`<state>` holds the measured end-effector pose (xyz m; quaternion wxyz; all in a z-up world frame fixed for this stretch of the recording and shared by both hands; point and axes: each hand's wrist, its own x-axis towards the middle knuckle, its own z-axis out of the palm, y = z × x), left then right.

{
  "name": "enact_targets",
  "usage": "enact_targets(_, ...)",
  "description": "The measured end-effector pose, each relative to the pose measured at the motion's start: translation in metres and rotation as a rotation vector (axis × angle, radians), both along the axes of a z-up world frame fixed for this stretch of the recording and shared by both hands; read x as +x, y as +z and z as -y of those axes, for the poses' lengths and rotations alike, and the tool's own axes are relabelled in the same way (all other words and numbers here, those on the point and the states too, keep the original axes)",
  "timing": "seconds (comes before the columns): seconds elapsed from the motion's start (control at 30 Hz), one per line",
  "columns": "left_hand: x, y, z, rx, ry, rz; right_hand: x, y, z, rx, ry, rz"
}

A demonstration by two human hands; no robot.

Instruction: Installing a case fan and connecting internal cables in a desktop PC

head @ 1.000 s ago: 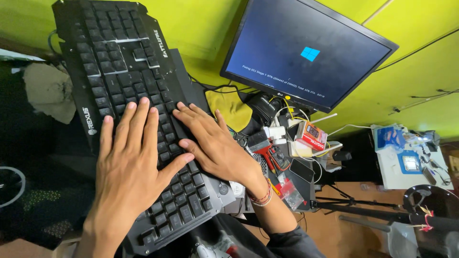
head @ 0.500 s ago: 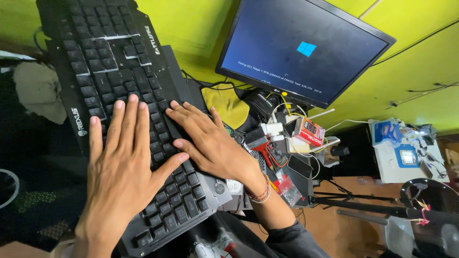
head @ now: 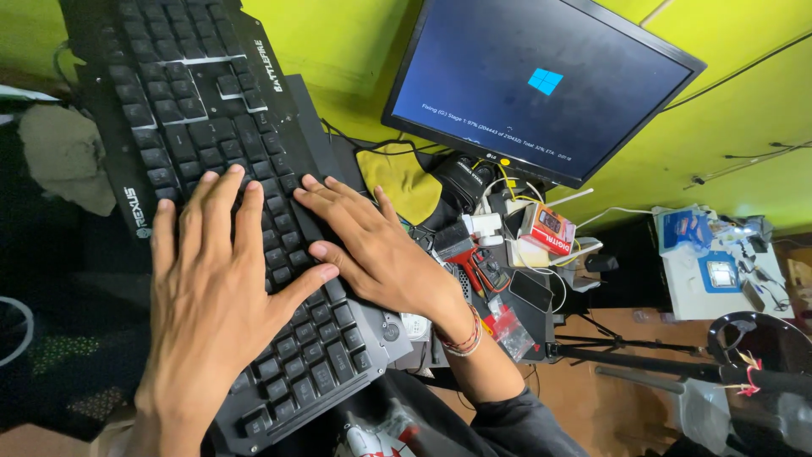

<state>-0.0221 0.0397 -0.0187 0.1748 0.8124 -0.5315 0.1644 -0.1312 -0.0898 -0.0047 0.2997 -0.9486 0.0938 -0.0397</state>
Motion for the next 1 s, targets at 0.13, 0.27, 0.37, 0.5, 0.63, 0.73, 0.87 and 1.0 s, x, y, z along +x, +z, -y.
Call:
enact_targets(0.13, 0.0, -0.0009, -0.0005, 0.014, -0.037, -0.139, 0.0002, 0.0003, 0.0011, 0.0, 0.005, 0.002)
enact_targets(0.27, 0.0011, -0.0042, -0.0006, 0.013, -0.061, -0.197, 0.0008, 0.0002, 0.0005, -0.006, 0.006, -0.003)
enact_targets(0.37, 0.0009, -0.0041, -0.0008, -0.011, -0.074, -0.209, 0.0007, -0.0002, -0.0002, -0.024, 0.002, 0.015)
enact_targets(0.5, 0.001, -0.0055, -0.0008, -0.007, -0.079, -0.196, 0.0006, 0.0018, -0.0008, -0.017, -0.006, 0.007)
enact_targets(0.63, 0.001, -0.0057, -0.0007, -0.009, -0.068, -0.17, 0.0, 0.0025, -0.0007, 0.002, -0.002, 0.0)
enact_targets(0.73, 0.0014, -0.0048, -0.0001, -0.002, -0.063, -0.187, 0.0, 0.003, -0.0006, 0.008, -0.003, -0.007)
enact_targets(0.87, 0.002, -0.0029, 0.0006, 0.017, -0.043, -0.192, -0.0001, 0.0031, 0.0003, 0.012, 0.003, -0.005)
enact_targets(1.0, 0.0021, -0.0028, 0.0009, 0.041, -0.024, -0.169, -0.0003, 0.0032, 0.0006, 0.022, 0.003, -0.005)
